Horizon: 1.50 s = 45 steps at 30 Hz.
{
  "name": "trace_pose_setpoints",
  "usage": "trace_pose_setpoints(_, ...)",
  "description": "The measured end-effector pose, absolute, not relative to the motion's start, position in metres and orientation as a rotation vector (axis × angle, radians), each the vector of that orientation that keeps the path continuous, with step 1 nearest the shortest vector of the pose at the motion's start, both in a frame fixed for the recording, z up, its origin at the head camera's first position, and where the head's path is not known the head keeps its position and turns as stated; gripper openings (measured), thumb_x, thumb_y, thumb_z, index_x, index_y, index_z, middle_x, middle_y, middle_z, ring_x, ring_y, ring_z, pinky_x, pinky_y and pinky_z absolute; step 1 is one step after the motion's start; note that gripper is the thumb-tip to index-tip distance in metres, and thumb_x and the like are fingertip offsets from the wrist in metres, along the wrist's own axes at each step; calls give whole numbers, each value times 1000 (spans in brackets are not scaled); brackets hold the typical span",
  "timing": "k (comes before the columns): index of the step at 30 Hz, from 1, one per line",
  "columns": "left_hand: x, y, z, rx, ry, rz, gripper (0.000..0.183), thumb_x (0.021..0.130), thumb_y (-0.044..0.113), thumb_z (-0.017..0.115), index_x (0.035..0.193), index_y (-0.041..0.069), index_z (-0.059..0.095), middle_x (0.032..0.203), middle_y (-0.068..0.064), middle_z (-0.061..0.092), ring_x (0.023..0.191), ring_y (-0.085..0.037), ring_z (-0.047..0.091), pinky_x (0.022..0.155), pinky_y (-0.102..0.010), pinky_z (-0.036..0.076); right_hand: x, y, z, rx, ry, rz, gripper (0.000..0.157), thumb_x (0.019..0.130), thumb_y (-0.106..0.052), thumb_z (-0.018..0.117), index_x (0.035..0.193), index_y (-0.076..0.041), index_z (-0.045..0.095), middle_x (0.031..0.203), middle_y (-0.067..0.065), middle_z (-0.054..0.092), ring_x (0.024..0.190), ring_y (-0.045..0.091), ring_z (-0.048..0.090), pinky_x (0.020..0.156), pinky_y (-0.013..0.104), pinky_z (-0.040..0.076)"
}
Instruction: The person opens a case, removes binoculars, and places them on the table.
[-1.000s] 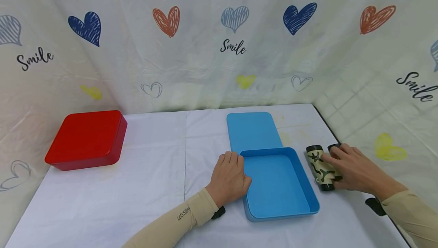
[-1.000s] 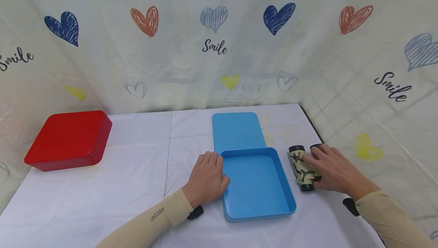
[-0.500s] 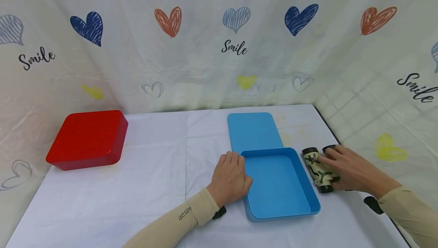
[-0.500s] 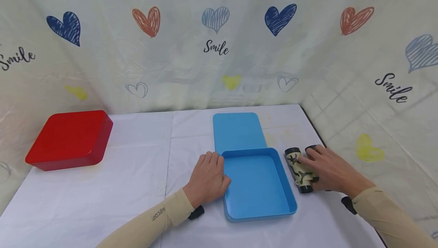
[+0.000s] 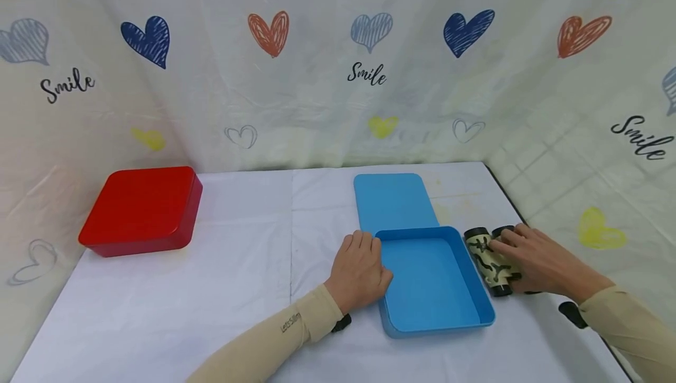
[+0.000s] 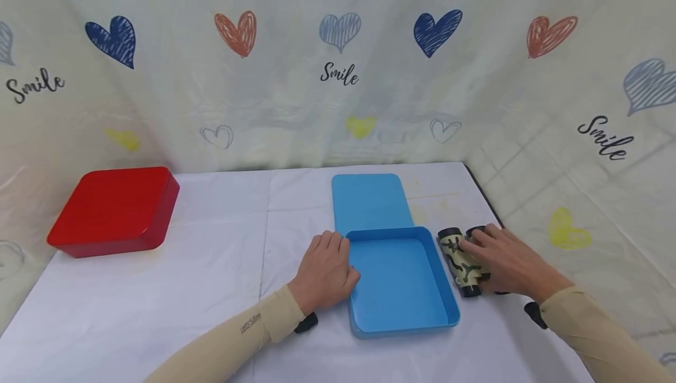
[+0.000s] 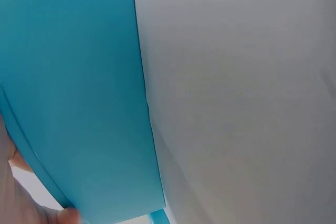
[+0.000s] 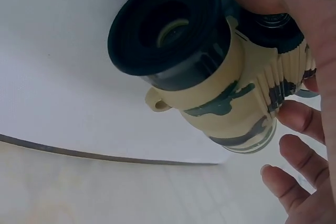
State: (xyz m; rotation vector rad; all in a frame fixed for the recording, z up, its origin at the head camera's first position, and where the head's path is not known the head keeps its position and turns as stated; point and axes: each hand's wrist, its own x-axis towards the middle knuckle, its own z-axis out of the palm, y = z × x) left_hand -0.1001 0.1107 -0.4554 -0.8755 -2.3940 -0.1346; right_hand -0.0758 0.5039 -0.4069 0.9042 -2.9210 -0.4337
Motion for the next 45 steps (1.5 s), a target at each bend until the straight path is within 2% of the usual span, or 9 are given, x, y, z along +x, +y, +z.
trace_pose_setpoints(8,-100,107,-457,-869,-2415,-100,33,85,42,69,78,17,48,74,2,40,73,-14,29,71,-27,26,-77,497,-405,801,-3023,-410,83,56,-44,97,127,-15,66,104,1,61,92,22,50,75,44,47)
trace_pose_setpoints(12,-101,103,-455,-895,-2475,-56,36,95,50,60,83,17,53,78,2,47,76,-15,39,73,-27,32,-77,493,-398,760,-3072,-366,79,58,-44,97,125,-19,64,106,1,62,94,24,53,76,46,48)
trace_pose_setpoints(15,-103,97,-451,-915,-2542,-50,44,101,57,51,89,15,57,82,1,52,80,-15,46,77,-28,40,-79,489,-389,709,-3120,-342,81,59,-40,97,128,-17,62,110,5,63,97,29,57,78,52,50)
trace_pose_setpoints(20,-110,83,-444,-915,-2585,-44,55,102,66,46,93,13,60,85,0,55,82,-16,49,81,-29,44,-84,483,-374,636,-3145,-340,84,61,-30,97,134,-13,59,112,10,64,100,32,58,80,56,51)
trace_pose_setpoints(23,-116,73,-440,-904,-2566,-3,59,101,68,44,93,12,61,83,-1,55,81,-17,48,80,-30,44,-88,479,-366,651,-3112,-338,81,65,-28,96,134,-10,58,111,11,63,98,32,58,78,55,52)
trace_pose_setpoints(30,-131,45,-434,-929,-2589,11,58,103,66,44,104,11,63,92,-4,59,88,-20,52,82,-34,46,-100,463,-354,676,-2981,-263,60,77,-22,88,128,-6,60,105,12,65,93,29,60,77,53,53)
trace_pose_setpoints(38,-147,5,-418,-922,-2607,-145,54,103,58,51,117,7,62,108,-10,65,106,-28,60,91,-42,50,-115,435,-350,821,-2758,-143,52,72,-15,89,116,-5,63,94,9,62,75,18,52,64,39,45)
trace_pose_setpoints(45,-152,-27,-402,-876,-2555,-141,53,102,55,56,116,4,63,110,-14,65,110,-34,60,88,-45,51,-123,410,-347,791,-2742,-74,49,75,-16,89,116,-4,65,97,11,66,79,20,58,68,42,53)
